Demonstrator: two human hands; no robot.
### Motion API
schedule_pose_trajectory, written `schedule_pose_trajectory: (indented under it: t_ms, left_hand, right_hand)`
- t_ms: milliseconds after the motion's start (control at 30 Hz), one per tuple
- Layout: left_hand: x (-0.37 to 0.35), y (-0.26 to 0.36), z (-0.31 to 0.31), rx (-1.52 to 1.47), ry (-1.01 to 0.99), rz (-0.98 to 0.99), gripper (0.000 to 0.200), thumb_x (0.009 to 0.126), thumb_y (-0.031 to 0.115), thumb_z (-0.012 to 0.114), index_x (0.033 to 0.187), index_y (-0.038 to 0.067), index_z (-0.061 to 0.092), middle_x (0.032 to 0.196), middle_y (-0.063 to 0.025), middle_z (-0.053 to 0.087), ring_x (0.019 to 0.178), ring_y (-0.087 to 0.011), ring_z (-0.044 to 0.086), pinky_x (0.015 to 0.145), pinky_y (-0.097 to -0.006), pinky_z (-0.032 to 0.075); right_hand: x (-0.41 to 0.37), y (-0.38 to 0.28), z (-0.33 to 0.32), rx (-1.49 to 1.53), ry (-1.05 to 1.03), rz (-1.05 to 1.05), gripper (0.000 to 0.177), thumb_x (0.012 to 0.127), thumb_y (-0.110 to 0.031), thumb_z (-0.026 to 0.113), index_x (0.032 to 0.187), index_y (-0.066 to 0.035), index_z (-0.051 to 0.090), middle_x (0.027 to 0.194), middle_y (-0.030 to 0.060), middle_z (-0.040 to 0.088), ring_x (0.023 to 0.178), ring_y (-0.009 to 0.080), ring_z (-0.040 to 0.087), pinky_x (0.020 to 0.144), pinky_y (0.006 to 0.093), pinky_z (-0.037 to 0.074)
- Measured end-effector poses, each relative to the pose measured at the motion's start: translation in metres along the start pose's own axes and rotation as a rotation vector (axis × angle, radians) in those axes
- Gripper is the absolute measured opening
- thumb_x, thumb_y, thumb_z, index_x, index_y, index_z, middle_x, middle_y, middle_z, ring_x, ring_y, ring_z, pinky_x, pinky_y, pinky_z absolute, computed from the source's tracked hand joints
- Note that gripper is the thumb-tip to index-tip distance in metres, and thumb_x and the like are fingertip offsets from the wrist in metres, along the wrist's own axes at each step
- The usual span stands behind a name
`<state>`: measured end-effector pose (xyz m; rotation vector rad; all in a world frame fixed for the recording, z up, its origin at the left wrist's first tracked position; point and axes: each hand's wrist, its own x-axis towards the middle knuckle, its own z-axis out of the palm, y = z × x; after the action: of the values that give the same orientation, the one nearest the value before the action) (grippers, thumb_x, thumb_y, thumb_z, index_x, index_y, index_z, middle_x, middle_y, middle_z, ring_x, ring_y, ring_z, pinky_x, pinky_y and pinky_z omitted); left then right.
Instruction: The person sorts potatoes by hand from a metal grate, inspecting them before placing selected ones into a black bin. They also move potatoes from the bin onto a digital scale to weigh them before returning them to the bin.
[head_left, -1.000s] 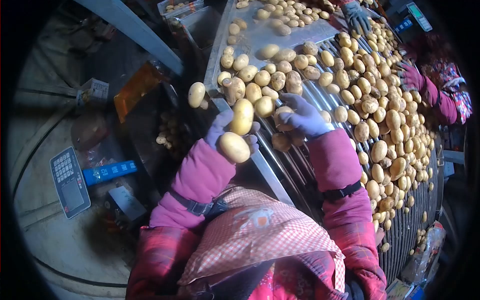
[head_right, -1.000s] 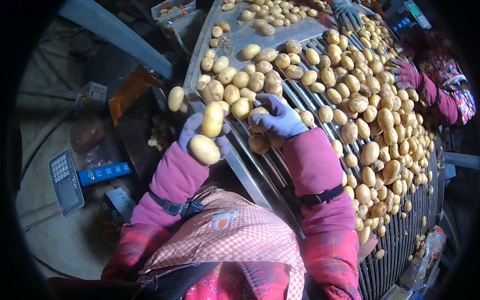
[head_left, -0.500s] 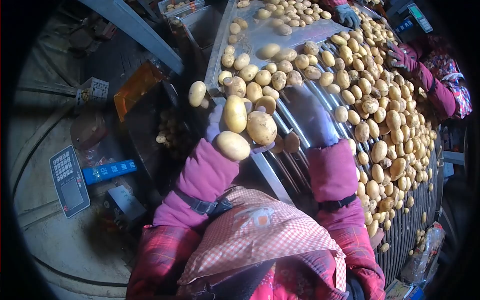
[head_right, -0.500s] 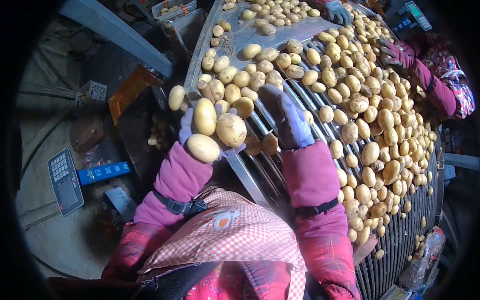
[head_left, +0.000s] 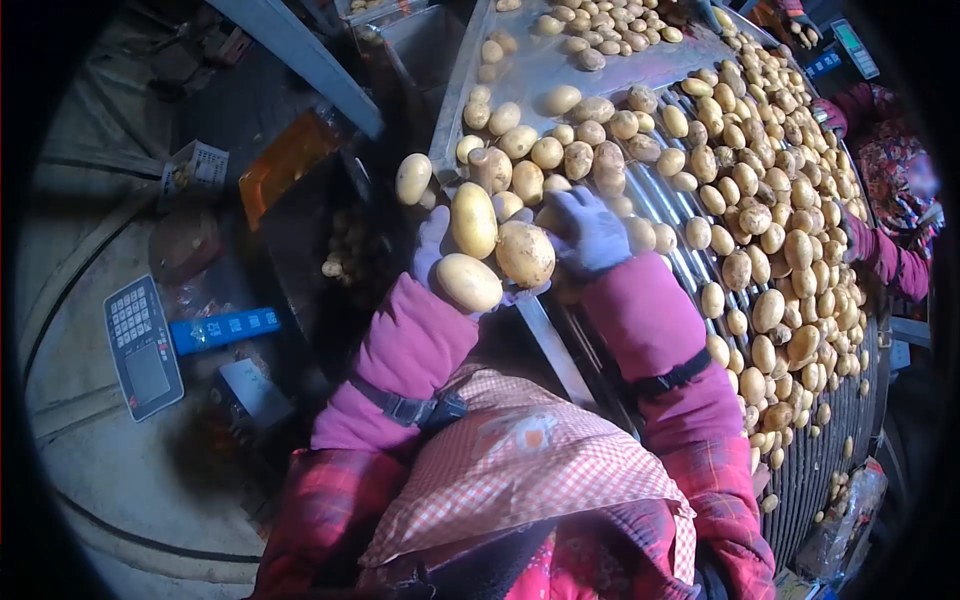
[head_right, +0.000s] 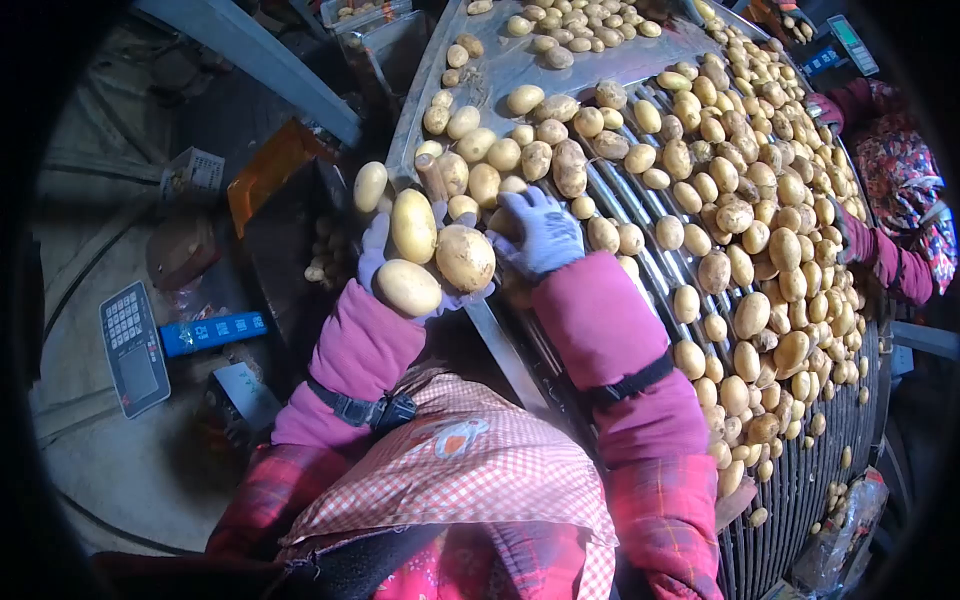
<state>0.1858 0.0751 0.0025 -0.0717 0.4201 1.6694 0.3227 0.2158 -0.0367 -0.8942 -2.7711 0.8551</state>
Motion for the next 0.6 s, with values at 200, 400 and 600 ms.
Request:
schedule_pose_trajectory:
  t_ms: [200, 400, 600]
  left_hand:
    - [0.000, -0.011, 0.011, 0.167, 0.118, 0.006, 0.049, 0.092, 0.048, 0.040, 0.123, 0.011, 0.052, 0.113, -0.0092, 0.058, 0.108, -0.0301, 0.056, 0.086, -0.0546, 0.049]
    - [0.002, -0.019, 0.021, 0.478, 0.092, 0.053, 0.038, 0.095, 0.036, 0.043, 0.121, 0.009, 0.050, 0.109, -0.0062, 0.056, 0.102, -0.0242, 0.058, 0.083, -0.0449, 0.052]
    - [0.007, -0.025, 0.045, 0.338, 0.003, 0.050, 0.030, 0.098, 0.029, 0.044, 0.120, 0.009, 0.047, 0.109, -0.0041, 0.053, 0.102, -0.0176, 0.056, 0.084, -0.0336, 0.051]
  right_hand:
    - [-0.036, 0.006, -0.031, 1.616, -0.017, -0.020, 0.079, 0.076, -0.039, 0.068, 0.139, -0.003, 0.037, 0.133, 0.0147, 0.047, 0.122, 0.0275, 0.047, 0.101, 0.0399, 0.040]
    - [-0.042, 0.004, -0.026, 1.928, 0.071, 0.008, 0.079, 0.069, -0.014, 0.067, 0.141, -0.002, 0.036, 0.140, 0.0150, 0.042, 0.129, 0.0304, 0.042, 0.107, 0.0445, 0.036]
    - [-0.055, 0.010, -0.026, 2.045, 0.076, 0.052, 0.067, 0.079, -0.017, 0.064, 0.140, -0.004, 0.037, 0.136, 0.0163, 0.046, 0.121, 0.0335, 0.050, 0.101, 0.0483, 0.043]
